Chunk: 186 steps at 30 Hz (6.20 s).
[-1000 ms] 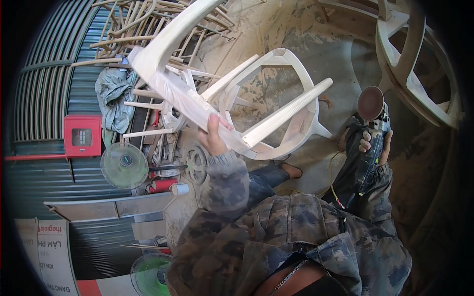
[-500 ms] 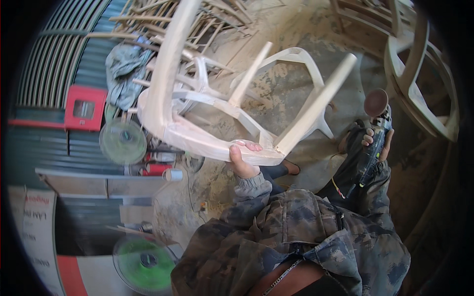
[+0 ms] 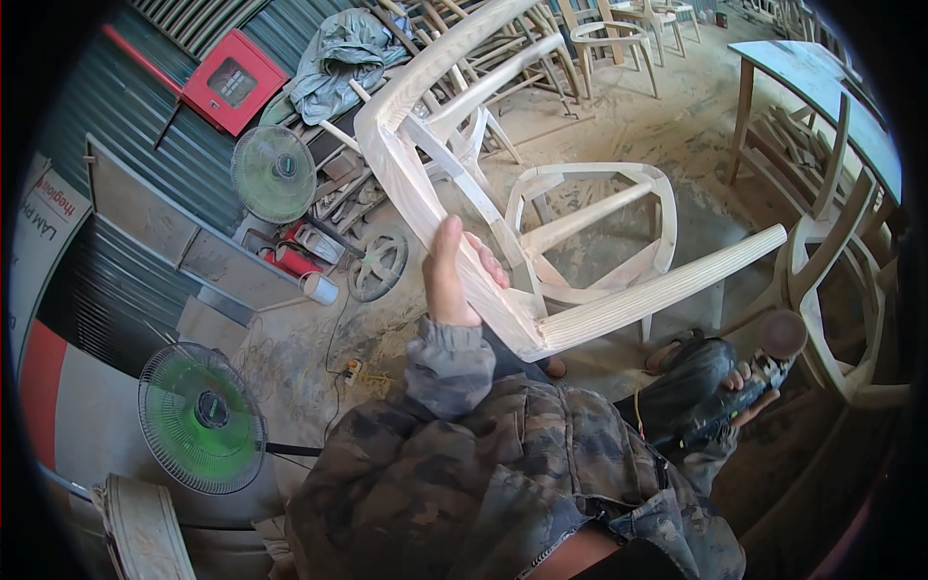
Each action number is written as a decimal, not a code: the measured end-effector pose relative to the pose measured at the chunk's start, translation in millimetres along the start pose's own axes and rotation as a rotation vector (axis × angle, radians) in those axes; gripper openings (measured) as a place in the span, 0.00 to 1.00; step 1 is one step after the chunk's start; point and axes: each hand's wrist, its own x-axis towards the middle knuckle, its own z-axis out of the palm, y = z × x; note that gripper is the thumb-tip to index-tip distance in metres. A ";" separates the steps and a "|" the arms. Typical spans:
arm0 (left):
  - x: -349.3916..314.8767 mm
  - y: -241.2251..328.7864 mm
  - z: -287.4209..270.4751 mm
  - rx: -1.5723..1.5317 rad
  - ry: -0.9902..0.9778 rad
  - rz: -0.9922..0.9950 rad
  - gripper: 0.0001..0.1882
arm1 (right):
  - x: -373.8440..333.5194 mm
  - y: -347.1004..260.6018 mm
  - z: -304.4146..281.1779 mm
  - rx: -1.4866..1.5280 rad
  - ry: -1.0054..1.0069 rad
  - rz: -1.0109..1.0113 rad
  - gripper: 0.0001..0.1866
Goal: Sanding a wooden chair frame using a power sander.
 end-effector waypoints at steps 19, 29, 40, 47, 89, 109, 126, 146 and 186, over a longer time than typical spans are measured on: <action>140.5 53.3 37.9 0.192 -0.328 -0.008 0.31 | -30.0 -18.6 93.6 -0.231 0.090 -0.104 0.42; 69.3 -24.1 94.0 0.166 -0.376 0.062 0.30 | -36.7 -19.5 233.8 -0.982 0.462 -0.169 0.35; 41.2 -118.2 45.9 0.323 -0.503 0.192 0.26 | -91.9 22.0 264.3 -1.095 0.673 -0.328 0.35; 43.3 -144.3 10.0 0.238 -0.528 0.155 0.32 | -82.0 12.0 249.3 -1.163 0.766 -0.254 0.34; -72.8 -61.8 1.2 0.081 -0.485 -0.157 0.38 | -66.7 35.8 217.0 -0.756 0.565 -0.299 0.35; -49.2 -58.5 -1.7 -0.068 -0.702 -0.255 0.56 | -92.2 -27.4 16.5 -0.519 0.755 -0.436 0.34; -35.6 0.6 44.6 0.115 -0.466 -0.031 0.58 | -14.3 -13.8 4.5 -0.538 0.701 -0.442 0.31; 24.0 -6.4 -22.6 -0.361 -0.804 0.093 0.60 | 87.4 -38.7 39.5 -0.651 0.312 -0.411 0.33; 7.9 -22.9 -4.6 -0.235 -1.282 0.072 0.71 | 24.2 181.3 233.0 -2.329 0.152 0.826 0.48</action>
